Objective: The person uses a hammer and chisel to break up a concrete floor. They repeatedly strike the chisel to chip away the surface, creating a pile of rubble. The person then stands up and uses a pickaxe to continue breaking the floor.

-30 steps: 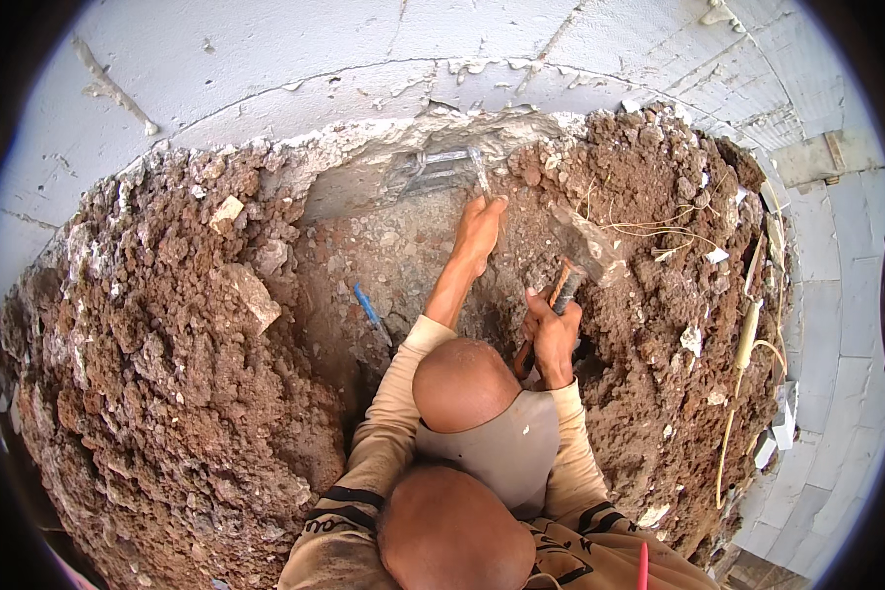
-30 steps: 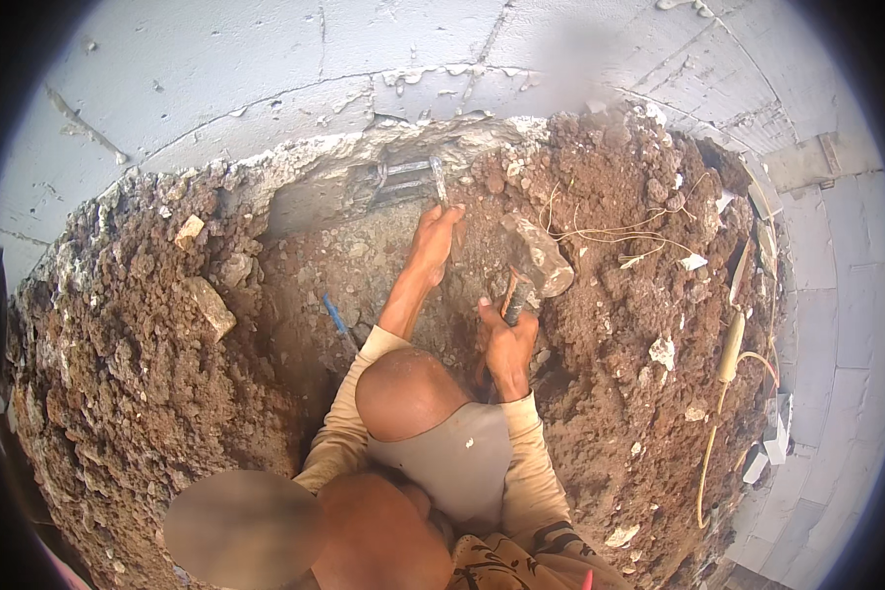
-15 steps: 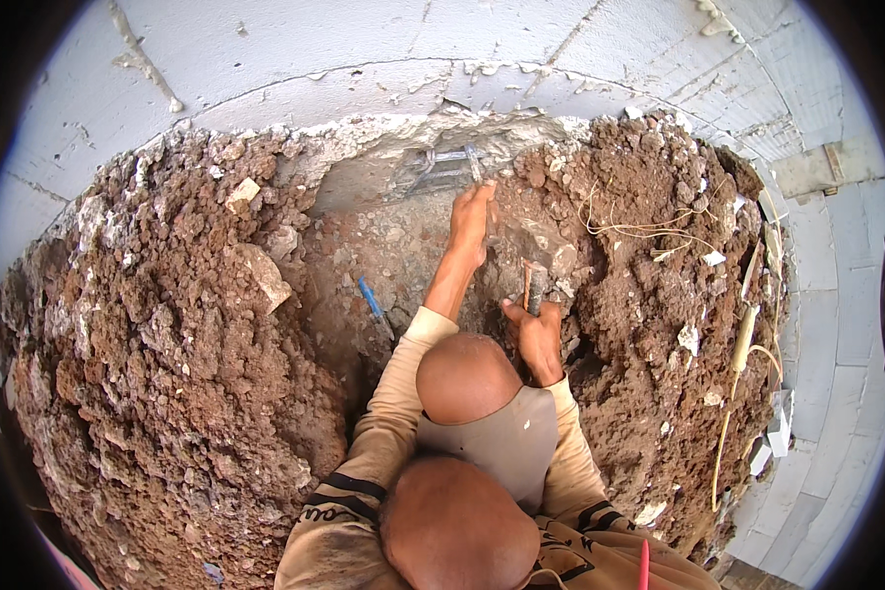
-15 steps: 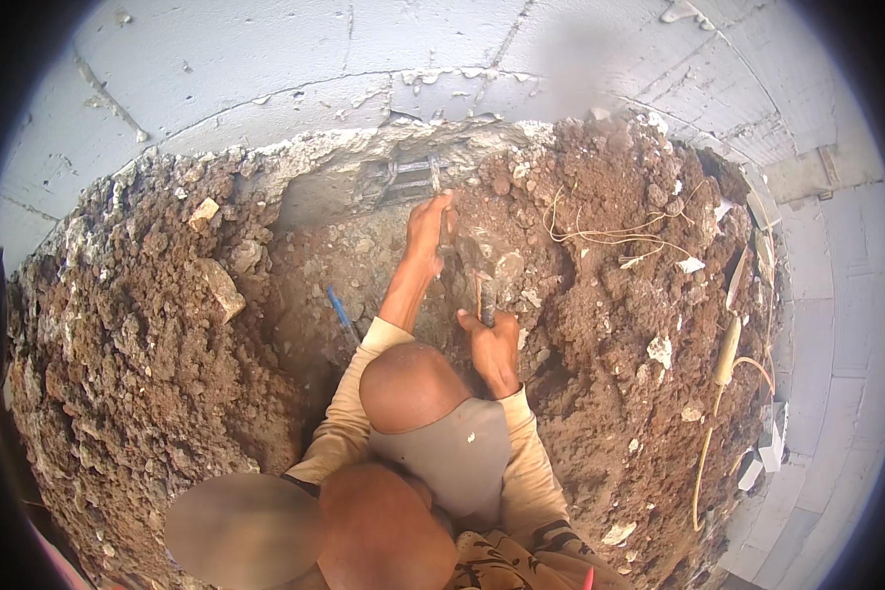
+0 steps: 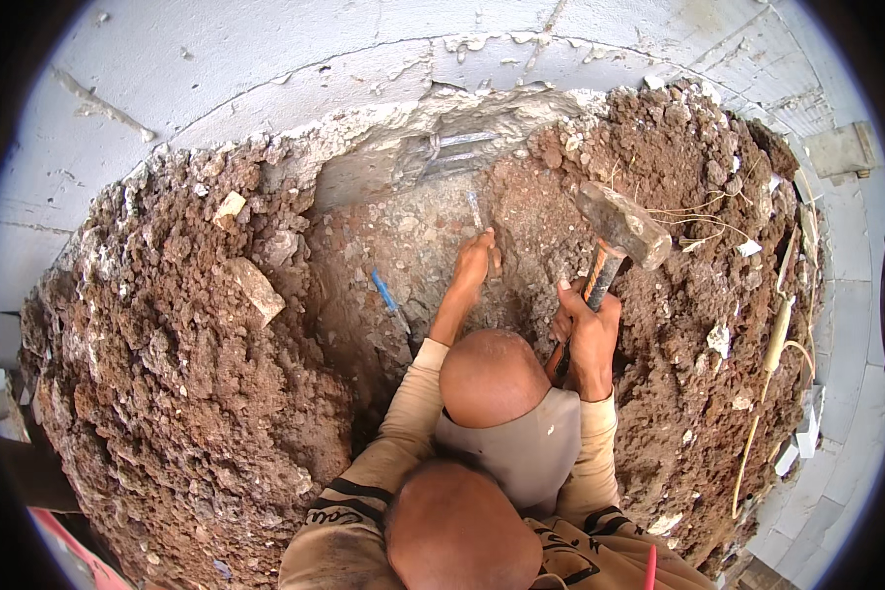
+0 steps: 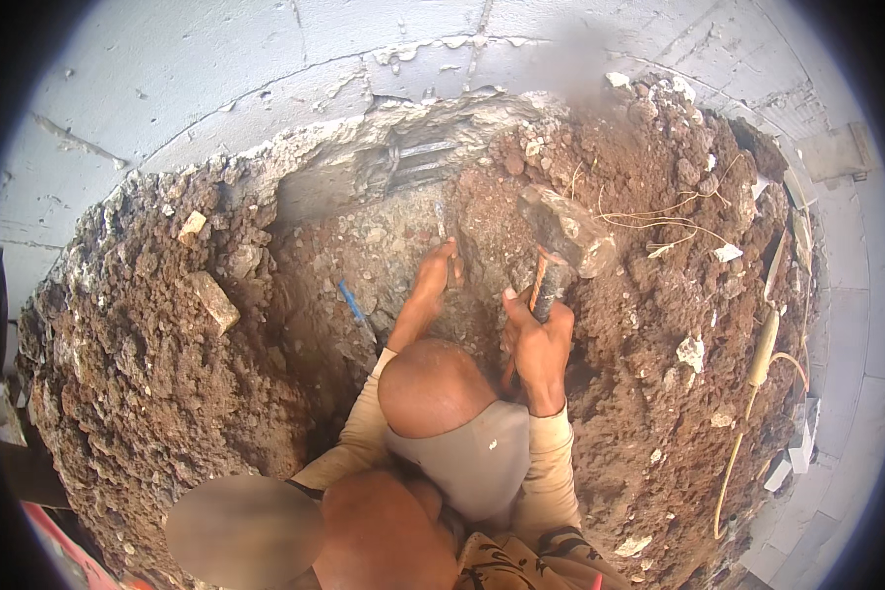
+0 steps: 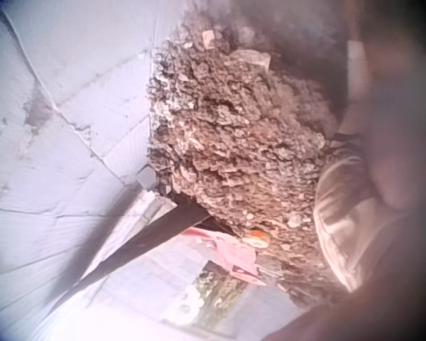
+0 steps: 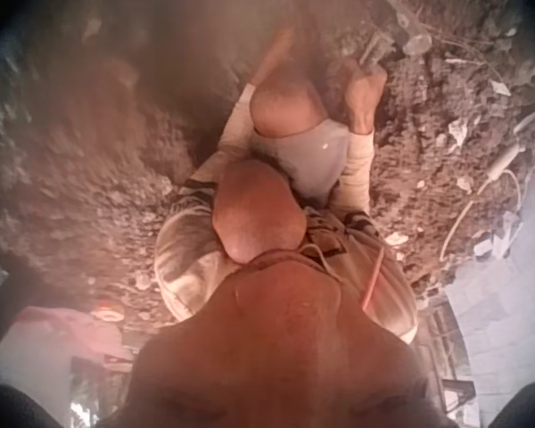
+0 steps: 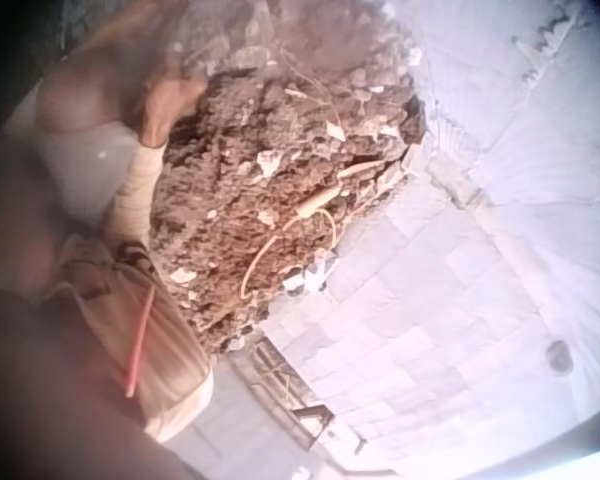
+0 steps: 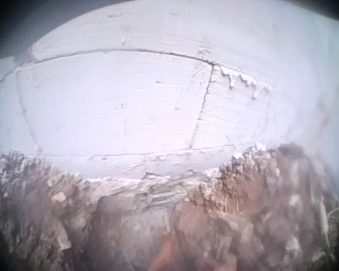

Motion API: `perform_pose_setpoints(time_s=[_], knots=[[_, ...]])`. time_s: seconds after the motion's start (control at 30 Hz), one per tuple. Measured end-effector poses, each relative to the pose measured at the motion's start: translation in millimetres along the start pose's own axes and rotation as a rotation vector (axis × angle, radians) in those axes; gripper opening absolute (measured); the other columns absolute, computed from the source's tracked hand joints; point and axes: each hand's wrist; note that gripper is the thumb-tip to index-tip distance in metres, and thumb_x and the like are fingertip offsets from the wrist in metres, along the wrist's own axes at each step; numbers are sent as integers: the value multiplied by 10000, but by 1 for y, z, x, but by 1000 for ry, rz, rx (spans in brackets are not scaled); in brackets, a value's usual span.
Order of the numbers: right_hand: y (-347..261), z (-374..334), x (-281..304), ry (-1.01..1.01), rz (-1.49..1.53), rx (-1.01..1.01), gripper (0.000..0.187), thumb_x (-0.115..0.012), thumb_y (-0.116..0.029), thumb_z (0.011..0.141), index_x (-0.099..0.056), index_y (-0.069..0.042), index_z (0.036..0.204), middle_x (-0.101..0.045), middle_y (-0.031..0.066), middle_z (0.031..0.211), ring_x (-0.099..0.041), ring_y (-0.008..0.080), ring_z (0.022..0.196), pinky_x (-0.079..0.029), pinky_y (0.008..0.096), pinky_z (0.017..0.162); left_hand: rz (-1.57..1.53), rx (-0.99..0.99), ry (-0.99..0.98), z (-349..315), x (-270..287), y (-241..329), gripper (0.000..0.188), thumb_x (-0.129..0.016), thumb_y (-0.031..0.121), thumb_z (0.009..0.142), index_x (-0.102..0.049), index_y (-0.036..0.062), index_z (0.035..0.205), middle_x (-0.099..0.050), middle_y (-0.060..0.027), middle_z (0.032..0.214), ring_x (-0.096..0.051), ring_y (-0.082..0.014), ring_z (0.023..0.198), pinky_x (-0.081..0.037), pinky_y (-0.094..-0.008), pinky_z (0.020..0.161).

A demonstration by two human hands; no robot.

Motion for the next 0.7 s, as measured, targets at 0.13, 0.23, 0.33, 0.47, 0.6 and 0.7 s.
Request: perform_pose_setpoints(time_s=[0.13,0.23,0.33,0.47,0.6,0.7], knots=[[4,4,8,12,16,-4,228,-662,-82,916,-512,-68,746,-412,-53,540,-341,53,434,-242,257,413,-72,67,-14,39,-1,7,298,-503,294,1011,-503,91,793,-505,-38,623,-452,-159,576,-407,-316,565],[0,1,3,-27,-78,-19,261,-658,-139,923,-491,-79,732,-406,-27,540,-358,83,440,-282,263,432,-159,66,38,67,15,16,294,-507,294,1004,-514,87,795,-519,-44,627,-449,-158,550,-394,-308,500],[3,1,3,-7,-133,-23,261,-686,-144,901,-535,-61,705,-446,-32,546,-379,73,442,-274,272,418,-303,-128,365,64,13,0,303,-507,292,999,-531,72,793,-536,-50,622,-442,-155,510,-373,-313,458],[15,14,22,79,-366,151,261,-706,-154,870,-595,-19,676,-506,-5,553,-402,75,466,-285,293,440,-446,-152,648,18,-12,-21,325,-466,297,1018,-554,35,846,-552,-60,623,-470,-148,516,-353,-321,453],[4,7,8,55,-378,92,279,-717,-175,860,-600,15,692,-501,15,542,-415,101,517,-313,315,487,-290,-110,460,-9,-26,-21,355,-441,336,1037,-548,46,862,-538,-50,608,-469,-140,511,-337,-310,460],[6,5,7,50,-380,76,291,-722,-195,856,-609,24,702,-505,24,536,-422,123,535,-331,337,511,-92,-148,167,7,-39,-13,363,-454,363,1037,-538,72,838,-502,-30,585,-434,-137,493,-343,-303,479]])
Point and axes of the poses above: each hand's wrist, its own z-axis towards the middle knuckle, its own x-axis out of the back of the hand, y = z × x
